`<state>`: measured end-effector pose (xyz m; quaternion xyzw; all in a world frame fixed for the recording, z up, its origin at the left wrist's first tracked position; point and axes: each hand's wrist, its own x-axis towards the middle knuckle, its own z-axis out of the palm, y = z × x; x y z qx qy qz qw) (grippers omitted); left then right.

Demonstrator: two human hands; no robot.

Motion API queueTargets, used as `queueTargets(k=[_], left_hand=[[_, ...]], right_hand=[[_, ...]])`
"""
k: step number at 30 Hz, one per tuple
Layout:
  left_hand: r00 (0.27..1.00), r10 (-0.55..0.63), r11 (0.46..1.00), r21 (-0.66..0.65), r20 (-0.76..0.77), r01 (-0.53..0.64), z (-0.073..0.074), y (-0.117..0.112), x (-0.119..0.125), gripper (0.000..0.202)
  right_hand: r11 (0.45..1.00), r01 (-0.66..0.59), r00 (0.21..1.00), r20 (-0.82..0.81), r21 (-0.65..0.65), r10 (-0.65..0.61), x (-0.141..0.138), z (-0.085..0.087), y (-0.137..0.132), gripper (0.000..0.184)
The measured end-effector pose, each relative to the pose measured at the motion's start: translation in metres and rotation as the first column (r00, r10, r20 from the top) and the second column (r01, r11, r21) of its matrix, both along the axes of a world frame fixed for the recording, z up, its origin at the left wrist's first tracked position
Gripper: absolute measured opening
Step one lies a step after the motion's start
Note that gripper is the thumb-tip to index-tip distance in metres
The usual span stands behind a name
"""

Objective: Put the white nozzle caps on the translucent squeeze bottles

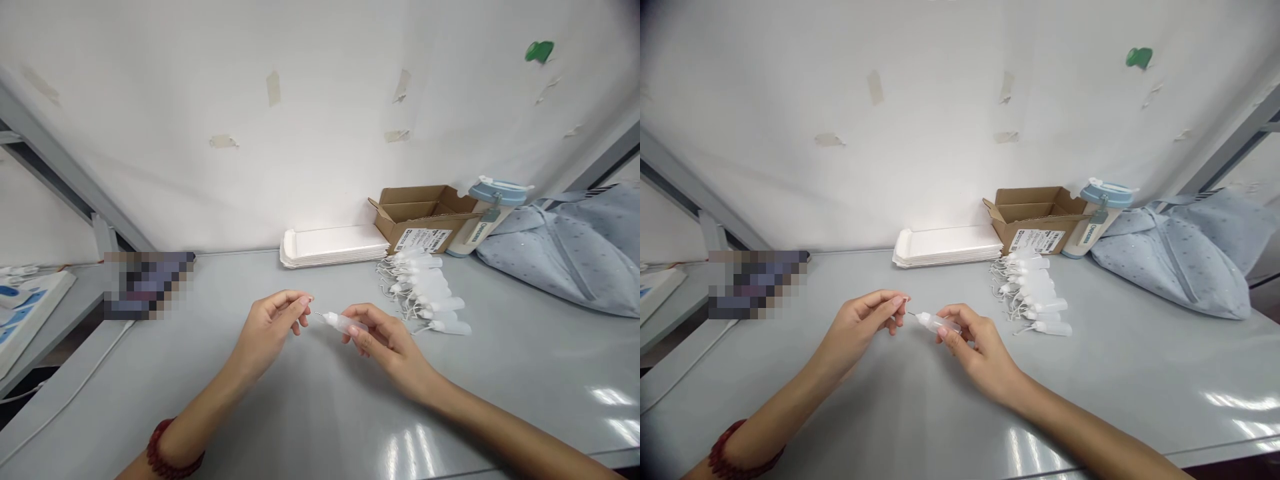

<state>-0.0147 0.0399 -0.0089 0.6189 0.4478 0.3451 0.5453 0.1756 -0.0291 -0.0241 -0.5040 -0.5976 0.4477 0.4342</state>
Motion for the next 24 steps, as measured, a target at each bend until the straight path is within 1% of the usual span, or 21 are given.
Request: queueTargets(k=[9,18,24], left_hand=[[0.995,-0.099,0.995,-0.006,0.031,0.099,0.0017,-0.0027,0.0019,0.022],[0.990,-0.114,0.993,-0.033,0.088,0.117,0.0026,-0.0032,0.0025,0.020],[0.989,-0.118,0.992,-0.023,0.092,0.121,0.0030,-0.0034,0.0030,0.020]], right_hand=[[1.000,0.027,0.999,-0.025,0.001,-0.026,-0.0011,-0.0016,-0.0005,0.027],[1.000,0.024,0.999,-0.034,-0.002,-0.024,-0.0008,-0.0009,-0.0006,0.027],[1.000,0.022,0.999,-0.030,-0.008,-0.023,-0.0015,-0.0002,-0.0005,0.028]])
